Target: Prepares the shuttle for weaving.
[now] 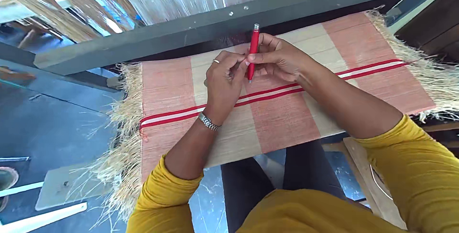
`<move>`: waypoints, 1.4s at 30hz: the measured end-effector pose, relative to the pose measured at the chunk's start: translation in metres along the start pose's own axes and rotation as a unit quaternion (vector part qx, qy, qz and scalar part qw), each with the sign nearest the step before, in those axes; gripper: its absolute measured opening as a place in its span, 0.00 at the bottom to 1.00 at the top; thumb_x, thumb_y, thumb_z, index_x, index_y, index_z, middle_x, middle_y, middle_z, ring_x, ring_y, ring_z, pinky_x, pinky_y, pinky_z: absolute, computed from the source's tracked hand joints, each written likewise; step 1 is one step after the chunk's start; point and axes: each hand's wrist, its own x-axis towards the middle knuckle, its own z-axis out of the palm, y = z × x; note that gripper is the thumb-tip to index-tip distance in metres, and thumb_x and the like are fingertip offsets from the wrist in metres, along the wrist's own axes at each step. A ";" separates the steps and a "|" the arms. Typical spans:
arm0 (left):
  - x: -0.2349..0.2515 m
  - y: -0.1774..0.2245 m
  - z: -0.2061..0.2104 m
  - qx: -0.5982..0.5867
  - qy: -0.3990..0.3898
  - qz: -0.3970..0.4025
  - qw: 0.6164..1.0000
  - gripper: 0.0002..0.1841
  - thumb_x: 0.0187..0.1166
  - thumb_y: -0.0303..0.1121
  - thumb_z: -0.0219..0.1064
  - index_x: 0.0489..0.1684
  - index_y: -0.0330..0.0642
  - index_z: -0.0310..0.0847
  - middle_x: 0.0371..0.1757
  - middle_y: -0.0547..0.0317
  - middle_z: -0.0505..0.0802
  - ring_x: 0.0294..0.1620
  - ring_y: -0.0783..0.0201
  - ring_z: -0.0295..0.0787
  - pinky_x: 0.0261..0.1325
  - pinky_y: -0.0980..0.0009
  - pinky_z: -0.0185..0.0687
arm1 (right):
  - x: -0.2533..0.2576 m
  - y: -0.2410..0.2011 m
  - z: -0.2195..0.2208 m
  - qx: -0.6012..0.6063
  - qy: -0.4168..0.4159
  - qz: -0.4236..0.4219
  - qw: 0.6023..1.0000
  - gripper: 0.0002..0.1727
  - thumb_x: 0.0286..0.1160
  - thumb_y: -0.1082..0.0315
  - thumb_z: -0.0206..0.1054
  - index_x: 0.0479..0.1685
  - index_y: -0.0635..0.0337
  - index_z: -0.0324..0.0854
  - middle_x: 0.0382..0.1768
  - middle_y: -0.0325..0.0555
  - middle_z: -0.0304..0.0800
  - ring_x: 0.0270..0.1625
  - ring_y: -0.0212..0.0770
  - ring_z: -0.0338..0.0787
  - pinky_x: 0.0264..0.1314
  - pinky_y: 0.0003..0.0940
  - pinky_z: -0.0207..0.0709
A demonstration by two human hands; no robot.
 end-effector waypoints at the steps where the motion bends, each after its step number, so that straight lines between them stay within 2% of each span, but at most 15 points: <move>1: -0.001 0.002 0.000 0.022 -0.012 0.009 1.000 0.08 0.84 0.32 0.68 0.45 0.37 0.90 0.43 0.57 0.88 0.38 0.72 0.83 0.42 0.77 0.81 | -0.002 0.001 -0.001 -0.003 0.005 0.000 1.000 0.15 0.75 0.79 0.70 0.55 0.58 0.72 0.47 0.51 0.89 0.45 0.46 0.95 0.49 0.45 0.93; 5: -0.001 0.005 0.003 0.050 -0.034 0.021 0.998 0.08 0.84 0.31 0.65 0.46 0.35 0.85 0.44 0.55 0.84 0.40 0.69 0.82 0.40 0.76 0.80 | -0.006 0.002 -0.011 -0.007 -0.002 0.007 1.000 0.15 0.78 0.77 0.69 0.59 0.59 0.71 0.50 0.51 0.90 0.48 0.46 0.95 0.53 0.44 0.93; 8: -0.002 0.003 0.003 0.077 -0.052 0.024 0.995 0.11 0.89 0.33 0.59 0.50 0.34 0.83 0.47 0.53 0.83 0.41 0.67 0.81 0.42 0.74 0.80 | -0.006 0.001 -0.017 0.017 0.018 0.017 1.000 0.14 0.83 0.73 0.65 0.62 0.61 0.71 0.55 0.56 0.92 0.51 0.49 0.96 0.55 0.45 0.92; 11: -0.002 0.006 0.003 0.087 -0.068 0.012 0.994 0.11 0.91 0.32 0.56 0.50 0.34 0.81 0.48 0.52 0.82 0.40 0.68 0.80 0.40 0.74 0.80 | -0.006 -0.001 -0.020 0.015 0.032 0.006 0.999 0.14 0.83 0.73 0.65 0.63 0.61 0.70 0.50 0.57 0.93 0.47 0.48 0.96 0.49 0.42 0.93; 14: -0.002 0.006 0.003 0.085 -0.075 0.014 0.993 0.10 0.91 0.31 0.55 0.48 0.33 0.79 0.46 0.52 0.81 0.38 0.68 0.79 0.39 0.74 0.79 | -0.007 -0.002 -0.019 -0.053 0.054 -0.027 0.997 0.18 0.81 0.73 0.68 0.67 0.63 0.72 0.45 0.52 0.93 0.43 0.44 0.96 0.42 0.36 0.94; 17: -0.002 0.007 0.001 0.087 -0.074 0.020 0.993 0.10 0.91 0.31 0.55 0.45 0.34 0.78 0.45 0.53 0.79 0.39 0.67 0.78 0.40 0.75 0.77 | -0.008 -0.004 -0.017 -0.153 0.080 -0.077 0.982 0.12 0.79 0.68 0.72 0.54 0.65 0.81 0.36 0.45 0.93 0.33 0.36 0.94 0.30 0.29 0.90; 21: -0.001 0.002 0.005 0.068 -0.061 0.034 0.995 0.10 0.90 0.31 0.56 0.46 0.34 0.79 0.44 0.54 0.81 0.40 0.69 0.78 0.42 0.76 0.76 | -0.008 -0.001 -0.014 -0.228 0.086 -0.132 0.961 0.11 0.85 0.61 0.68 0.43 0.61 0.82 0.29 0.39 0.89 0.28 0.30 0.87 0.28 0.24 0.82; 23: -0.003 0.000 0.006 0.061 -0.067 0.030 0.995 0.10 0.90 0.32 0.57 0.47 0.34 0.80 0.43 0.54 0.82 0.41 0.68 0.79 0.42 0.75 0.78 | -0.008 0.002 -0.013 -0.244 0.096 -0.136 0.955 0.13 0.87 0.58 0.65 0.40 0.60 0.81 0.27 0.38 0.86 0.26 0.31 0.84 0.28 0.25 0.80; 26: -0.003 -0.002 0.007 0.057 -0.076 0.022 0.995 0.11 0.90 0.32 0.56 0.47 0.34 0.80 0.44 0.55 0.81 0.40 0.69 0.78 0.41 0.76 0.77 | -0.009 0.002 -0.009 -0.202 0.096 -0.099 0.970 0.16 0.91 0.57 0.61 0.42 0.62 0.78 0.25 0.43 0.83 0.20 0.37 0.86 0.20 0.32 0.87; 29: -0.003 -0.002 0.008 0.053 -0.085 0.016 0.995 0.11 0.91 0.33 0.56 0.50 0.34 0.81 0.45 0.55 0.81 0.41 0.69 0.80 0.42 0.75 0.78 | -0.011 0.002 -0.003 -0.133 0.075 -0.042 0.987 0.16 0.92 0.55 0.58 0.45 0.61 0.75 0.26 0.45 0.80 0.15 0.38 0.82 0.15 0.32 0.84; 32: -0.005 0.002 0.011 0.009 -0.079 0.017 0.997 0.15 0.90 0.33 0.59 0.65 0.33 0.81 0.56 0.52 0.84 0.51 0.67 0.84 0.50 0.73 0.84 | -0.012 0.002 0.001 -0.112 0.058 -0.033 0.991 0.16 0.93 0.55 0.57 0.46 0.61 0.75 0.27 0.46 0.81 0.15 0.36 0.81 0.14 0.30 0.81; 33: -0.005 0.004 0.013 -0.015 -0.067 0.018 0.997 0.16 0.88 0.33 0.62 0.66 0.33 0.81 0.59 0.50 0.83 0.53 0.66 0.84 0.51 0.73 0.85 | -0.012 0.003 0.002 -0.113 0.060 -0.035 0.991 0.16 0.92 0.55 0.58 0.46 0.61 0.75 0.26 0.46 0.81 0.15 0.36 0.81 0.13 0.29 0.81; 36: -0.009 0.011 0.016 -0.043 -0.038 0.002 0.998 0.14 0.81 0.32 0.71 0.59 0.37 0.86 0.62 0.52 0.83 0.58 0.66 0.83 0.54 0.74 0.84 | -0.013 0.005 0.004 -0.124 0.076 -0.037 0.989 0.16 0.93 0.55 0.57 0.45 0.60 0.76 0.28 0.44 0.82 0.17 0.35 0.82 0.13 0.27 0.79; 39: -0.013 0.016 0.017 -0.014 -0.040 -0.031 0.999 0.11 0.79 0.33 0.73 0.55 0.43 0.90 0.64 0.58 0.85 0.65 0.65 0.81 0.60 0.70 0.79 | -0.013 0.008 0.006 -0.127 0.091 -0.038 0.987 0.15 0.92 0.56 0.57 0.45 0.59 0.77 0.29 0.43 0.82 0.17 0.34 0.81 0.13 0.26 0.78; 42: -0.014 0.011 0.023 -0.034 -0.016 -0.030 0.999 0.08 0.77 0.32 0.75 0.49 0.43 0.92 0.59 0.58 0.87 0.63 0.64 0.81 0.60 0.69 0.78 | -0.013 0.011 0.010 -0.140 0.091 -0.040 0.985 0.14 0.91 0.55 0.59 0.45 0.58 0.76 0.28 0.43 0.81 0.17 0.34 0.80 0.12 0.27 0.78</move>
